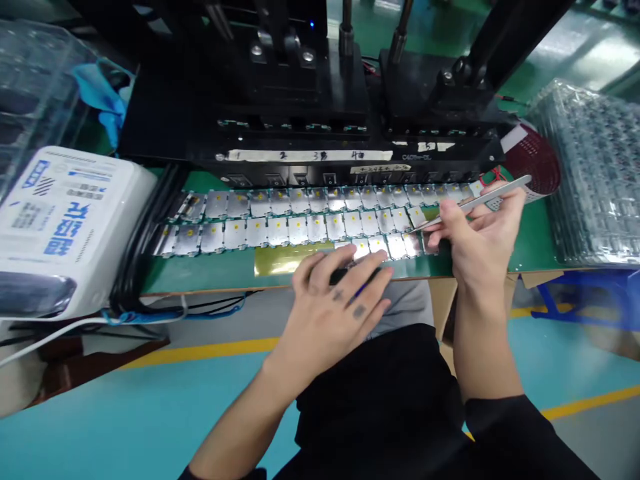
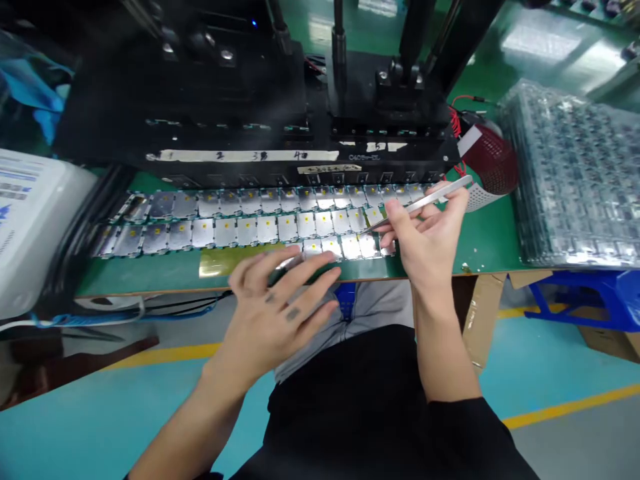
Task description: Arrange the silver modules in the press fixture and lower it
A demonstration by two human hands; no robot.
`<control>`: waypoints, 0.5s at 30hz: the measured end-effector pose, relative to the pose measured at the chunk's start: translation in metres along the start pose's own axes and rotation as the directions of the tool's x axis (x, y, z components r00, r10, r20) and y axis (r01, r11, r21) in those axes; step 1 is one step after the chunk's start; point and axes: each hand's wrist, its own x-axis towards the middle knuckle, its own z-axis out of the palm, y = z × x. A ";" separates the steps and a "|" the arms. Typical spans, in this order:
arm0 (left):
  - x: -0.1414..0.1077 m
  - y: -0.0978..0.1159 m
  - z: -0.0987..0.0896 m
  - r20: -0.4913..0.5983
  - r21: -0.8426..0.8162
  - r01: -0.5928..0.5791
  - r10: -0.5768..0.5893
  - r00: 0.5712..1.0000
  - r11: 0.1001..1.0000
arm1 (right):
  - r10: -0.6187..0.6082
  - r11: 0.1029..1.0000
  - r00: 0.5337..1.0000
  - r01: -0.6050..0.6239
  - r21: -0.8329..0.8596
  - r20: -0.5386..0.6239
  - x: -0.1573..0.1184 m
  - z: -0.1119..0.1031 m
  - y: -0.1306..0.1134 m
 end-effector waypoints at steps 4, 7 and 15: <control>0.011 0.011 0.013 0.021 0.053 -0.022 0.021 1.000 0.998 | 0.034 0.999 0.998 -0.033 -0.018 0.055 0.000 0.003 0.007; 0.010 0.012 0.014 0.052 0.079 -0.016 0.012 0.999 0.997 | 0.050 0.999 0.995 -0.049 -0.021 0.084 -0.001 0.005 0.007; 0.010 0.011 0.012 0.074 0.076 -0.010 0.005 0.997 0.997 | 0.063 0.996 0.991 -0.055 -0.067 0.114 -0.004 0.008 0.002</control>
